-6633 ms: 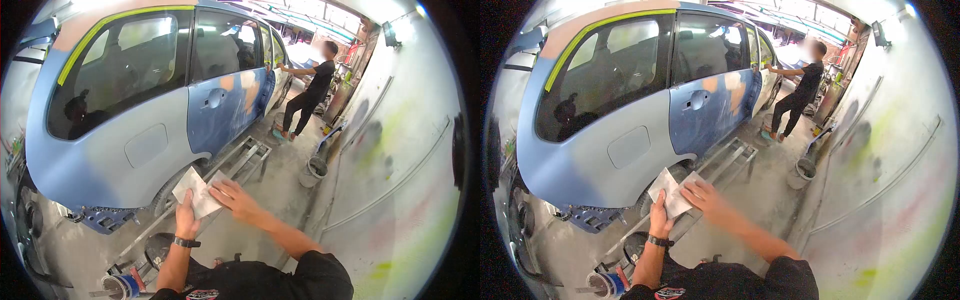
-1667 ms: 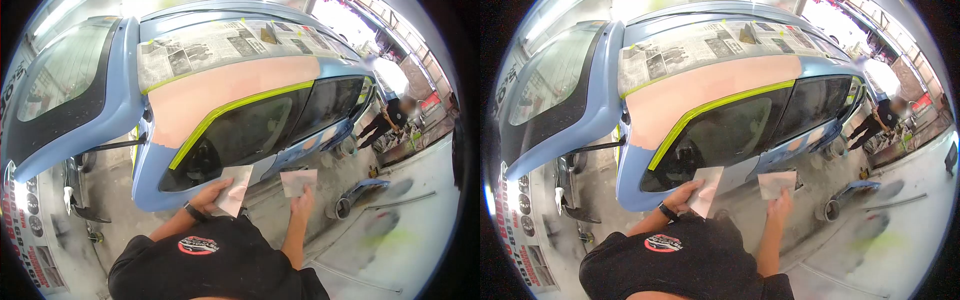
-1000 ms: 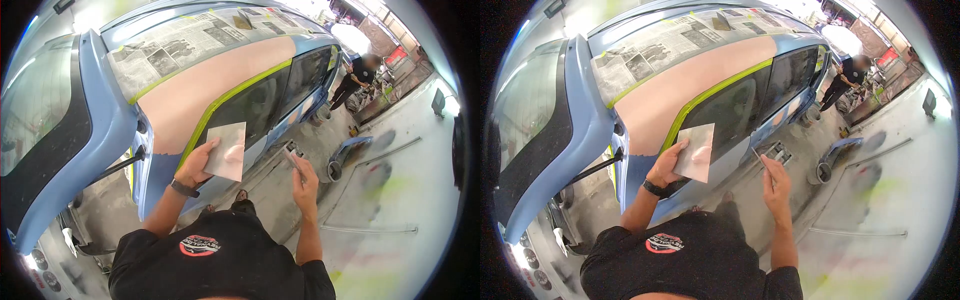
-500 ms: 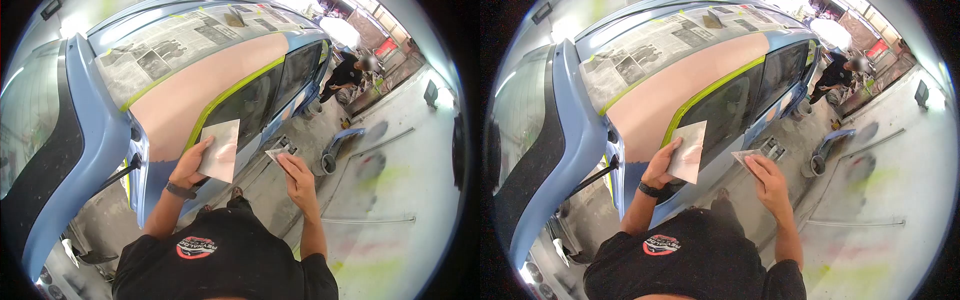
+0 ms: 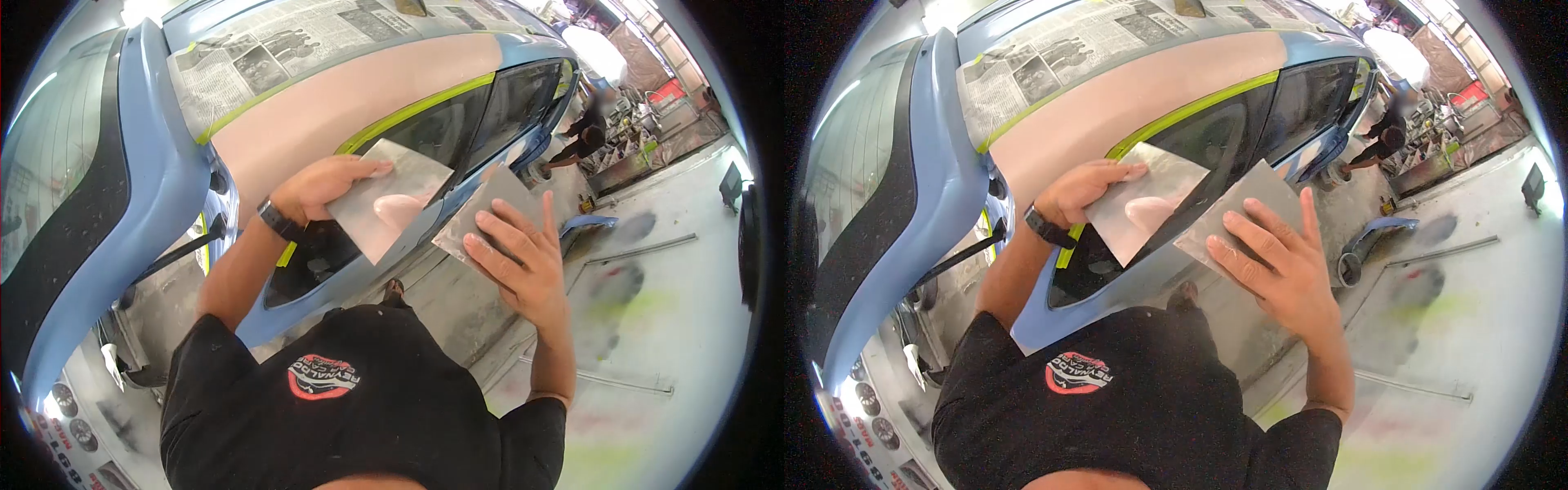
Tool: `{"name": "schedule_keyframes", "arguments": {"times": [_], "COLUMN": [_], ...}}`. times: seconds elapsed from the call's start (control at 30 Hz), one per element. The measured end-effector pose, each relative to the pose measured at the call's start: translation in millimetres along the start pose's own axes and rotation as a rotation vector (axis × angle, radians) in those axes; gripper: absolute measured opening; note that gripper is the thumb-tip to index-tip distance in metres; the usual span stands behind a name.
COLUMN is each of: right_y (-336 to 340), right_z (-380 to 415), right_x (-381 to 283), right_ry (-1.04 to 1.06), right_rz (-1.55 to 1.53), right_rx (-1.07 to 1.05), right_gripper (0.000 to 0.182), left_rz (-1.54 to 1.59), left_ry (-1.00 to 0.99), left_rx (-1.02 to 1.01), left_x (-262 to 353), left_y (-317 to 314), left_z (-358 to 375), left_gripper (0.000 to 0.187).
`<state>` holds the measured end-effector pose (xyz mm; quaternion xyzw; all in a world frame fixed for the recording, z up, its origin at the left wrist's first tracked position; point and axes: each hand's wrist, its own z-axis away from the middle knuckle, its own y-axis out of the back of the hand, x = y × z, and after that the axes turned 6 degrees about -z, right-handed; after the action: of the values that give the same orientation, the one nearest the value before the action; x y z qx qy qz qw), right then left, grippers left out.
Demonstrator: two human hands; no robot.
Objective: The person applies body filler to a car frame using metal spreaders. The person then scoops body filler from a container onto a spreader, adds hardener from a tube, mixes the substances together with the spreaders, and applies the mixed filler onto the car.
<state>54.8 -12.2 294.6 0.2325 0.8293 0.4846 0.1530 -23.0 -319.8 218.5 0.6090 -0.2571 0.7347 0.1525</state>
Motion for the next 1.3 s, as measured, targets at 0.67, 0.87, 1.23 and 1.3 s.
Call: {"name": "schedule_keyframes", "arguments": {"times": [0.67, 0.87, 1.23, 1.3], "right_y": [-7, -35, -167, -183], "right_z": [-1, 15, 69, 71], "right_x": [55, 64, 102, 112], "right_ry": [0.194, 0.149, -1.022, -1.089], "right_rz": [-0.056, -0.283, -2.205, -2.278], "right_rx": [-0.148, -0.202, 0.955, 1.077], "right_gripper": [0.036, 0.040, 0.037, 0.038], "left_rz": [0.019, -0.909, 0.117, 0.053], "left_ry": [0.366, -0.040, 0.047, 0.153], "left_rx": [0.023, 0.068, 0.602, 0.546], "left_x": [32, 18, 155, 158], "left_y": [-33, 7, 141, 150], "left_z": [-46, -34, -83, -117], "left_gripper": [0.029, 0.035, 0.049, 0.050]}}
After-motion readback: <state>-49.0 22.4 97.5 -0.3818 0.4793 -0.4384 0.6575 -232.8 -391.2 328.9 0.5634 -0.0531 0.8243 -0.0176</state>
